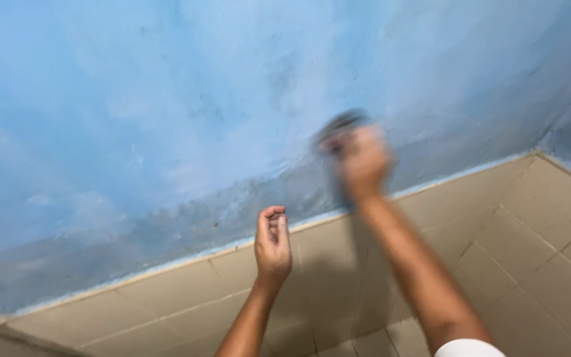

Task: The person sands a tiled wall and blue painted wall by hand using a piece of sandpaper, moving it back and forth across different sections of the walls and around plumbing fixtures.

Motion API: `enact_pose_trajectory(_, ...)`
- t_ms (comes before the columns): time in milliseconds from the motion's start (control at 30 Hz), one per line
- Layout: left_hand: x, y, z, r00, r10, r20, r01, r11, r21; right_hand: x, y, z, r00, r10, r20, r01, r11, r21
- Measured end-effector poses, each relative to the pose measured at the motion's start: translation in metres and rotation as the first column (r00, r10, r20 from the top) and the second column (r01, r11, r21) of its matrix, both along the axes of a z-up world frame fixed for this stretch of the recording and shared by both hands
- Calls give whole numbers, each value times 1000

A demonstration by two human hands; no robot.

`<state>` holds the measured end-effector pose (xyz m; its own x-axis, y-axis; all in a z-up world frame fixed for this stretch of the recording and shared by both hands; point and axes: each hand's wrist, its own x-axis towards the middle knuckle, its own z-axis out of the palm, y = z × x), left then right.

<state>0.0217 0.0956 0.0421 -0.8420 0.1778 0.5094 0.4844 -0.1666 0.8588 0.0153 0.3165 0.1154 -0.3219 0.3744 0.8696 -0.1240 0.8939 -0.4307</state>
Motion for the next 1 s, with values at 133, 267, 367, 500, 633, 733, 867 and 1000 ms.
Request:
enact_pose_trajectory(133, 2, 12, 5, 997, 4, -75, -4, 1000, 1, 23, -43, -36, 985, 173, 27, -164, 862, 479)
enact_pose_trajectory(267, 5, 13, 8, 997, 73, -24, -76, 991, -113, 65, 46, -41, 1000, 10, 25, -16, 975, 221)
enact_pose_trajectory(367, 5, 41, 9, 996, 87, -7, -87, 984, -158, 42, 105, -23, 967, -239, -89, 252, 951, 181)
enact_pose_trajectory(500, 18, 114, 7, 991, 71, -114, -89, 984, -156, 17, 107, -57, 646, 526, -553, -763, 450, -464)
enact_pose_trajectory(633, 31, 156, 6, 977, 69, -202, -102, 982, -160, 57, 163, -80, 994, -12, 109, -7, 985, 173)
enact_pose_trajectory(733, 33, 163, 8, 944, 151, -293, -229, 941, -251, 57, 189, -70, 984, -92, 152, 96, 995, -14)
enact_pose_trajectory(867, 39, 176, 19, 961, 162, -225, -216, 947, -239, 50, 145, -54, 994, 104, -40, -85, 940, 330)
enact_pose_trajectory(1000, 42, 182, 21, 952, 175, -252, -223, 958, -178, 81, 146, -68, 993, 112, 27, -105, 794, 599)
